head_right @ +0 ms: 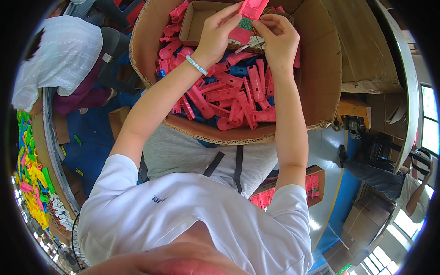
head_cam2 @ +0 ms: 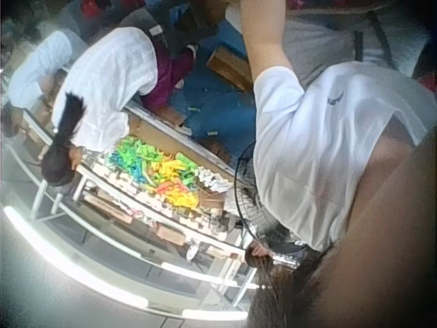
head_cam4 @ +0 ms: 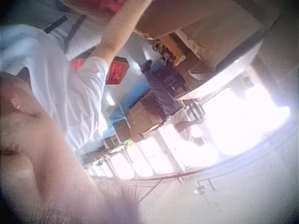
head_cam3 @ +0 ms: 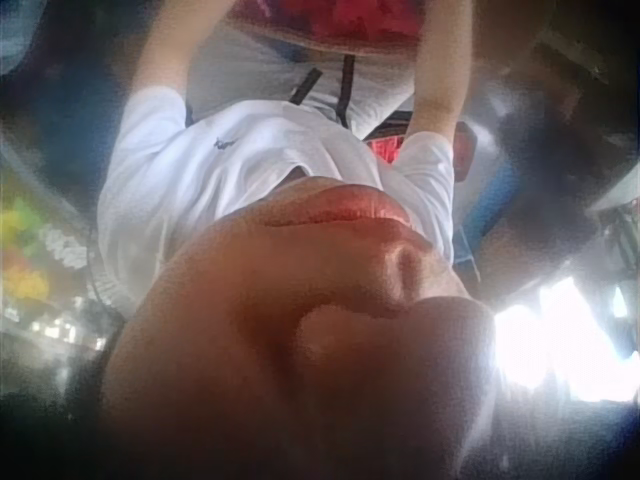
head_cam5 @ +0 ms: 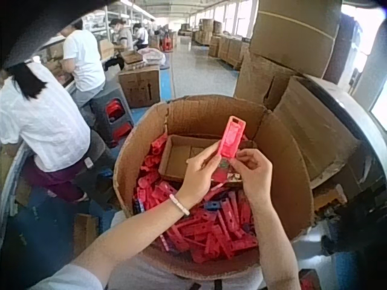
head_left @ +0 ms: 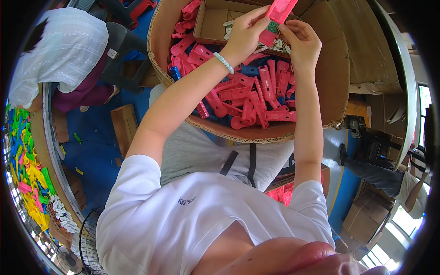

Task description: The person assembles small electronic modules into pink plastic shells by hand, taking the modules from a cardboard box and inserting them into the housings.

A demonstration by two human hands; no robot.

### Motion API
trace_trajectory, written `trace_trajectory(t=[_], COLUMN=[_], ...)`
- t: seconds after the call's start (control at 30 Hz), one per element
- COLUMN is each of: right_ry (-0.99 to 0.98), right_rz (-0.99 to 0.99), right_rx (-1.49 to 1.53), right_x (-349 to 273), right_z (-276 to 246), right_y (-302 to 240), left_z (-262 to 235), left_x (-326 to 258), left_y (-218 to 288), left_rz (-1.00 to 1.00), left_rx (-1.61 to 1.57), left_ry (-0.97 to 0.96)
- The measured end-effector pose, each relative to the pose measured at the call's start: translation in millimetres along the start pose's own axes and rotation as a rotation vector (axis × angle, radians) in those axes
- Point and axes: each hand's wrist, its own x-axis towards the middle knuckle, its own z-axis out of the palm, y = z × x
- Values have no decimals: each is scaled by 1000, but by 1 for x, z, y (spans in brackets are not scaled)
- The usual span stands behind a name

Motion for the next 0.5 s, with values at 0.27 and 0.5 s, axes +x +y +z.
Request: trace_trajectory(t=[0.27,0.5], right_ry=[-29,-82], right_rz=[41,177], right_rx=[90,148], right_x=[0,-4], right_z=[0,-3], right_y=[5,4], left_z=[-1,2], left_x=[-5,-10], left_y=[-13,-17], left_rz=[92,-5], left_rx=[-56,-138], left_ry=[37,89])
